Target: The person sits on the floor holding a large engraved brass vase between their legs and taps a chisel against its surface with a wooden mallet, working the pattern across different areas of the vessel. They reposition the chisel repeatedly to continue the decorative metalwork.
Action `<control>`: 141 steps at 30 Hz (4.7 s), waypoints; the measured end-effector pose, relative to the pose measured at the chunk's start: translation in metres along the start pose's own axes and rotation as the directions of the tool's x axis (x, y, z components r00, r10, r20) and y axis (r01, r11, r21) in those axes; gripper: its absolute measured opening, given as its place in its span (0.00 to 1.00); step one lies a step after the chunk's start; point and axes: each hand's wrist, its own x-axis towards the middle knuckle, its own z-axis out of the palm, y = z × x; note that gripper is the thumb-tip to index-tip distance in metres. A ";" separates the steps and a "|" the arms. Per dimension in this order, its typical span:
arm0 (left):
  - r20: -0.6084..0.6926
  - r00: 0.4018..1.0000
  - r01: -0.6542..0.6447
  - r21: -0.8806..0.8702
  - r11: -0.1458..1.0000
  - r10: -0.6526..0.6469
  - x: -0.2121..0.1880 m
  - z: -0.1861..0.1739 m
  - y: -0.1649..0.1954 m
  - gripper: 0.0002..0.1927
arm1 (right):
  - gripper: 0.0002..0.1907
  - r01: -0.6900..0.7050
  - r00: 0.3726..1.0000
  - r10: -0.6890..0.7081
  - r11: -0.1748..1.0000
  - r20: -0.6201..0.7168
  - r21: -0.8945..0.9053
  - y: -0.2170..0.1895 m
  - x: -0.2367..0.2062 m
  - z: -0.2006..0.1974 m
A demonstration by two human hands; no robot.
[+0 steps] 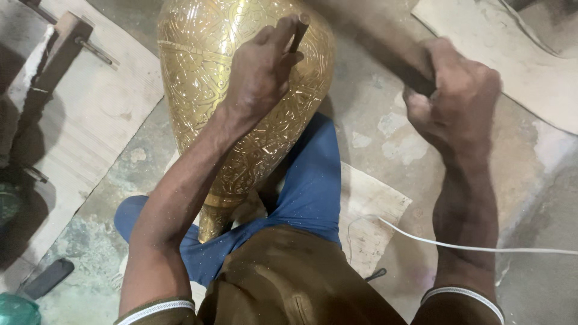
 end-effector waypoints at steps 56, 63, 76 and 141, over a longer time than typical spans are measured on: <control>-0.061 0.997 0.037 -0.011 0.999 -0.038 -0.019 0.007 -0.007 0.20 | 0.21 0.121 0.992 -0.110 0.947 0.054 -0.297 -0.016 0.002 -0.006; -0.076 0.996 0.038 -0.002 0.999 -0.038 -0.017 0.008 -0.006 0.23 | 0.16 0.042 0.996 -0.024 0.974 0.084 -0.224 -0.014 0.001 -0.007; -0.136 0.989 -0.065 -0.064 0.996 0.056 -0.013 0.001 -0.002 0.14 | 0.13 0.010 0.999 -0.008 0.999 0.032 -0.053 -0.021 0.007 -0.007; -0.126 0.991 0.044 -0.044 0.998 -0.049 -0.025 0.005 -0.002 0.16 | 0.21 0.024 0.999 -0.014 0.981 0.052 -0.195 -0.036 0.014 -0.018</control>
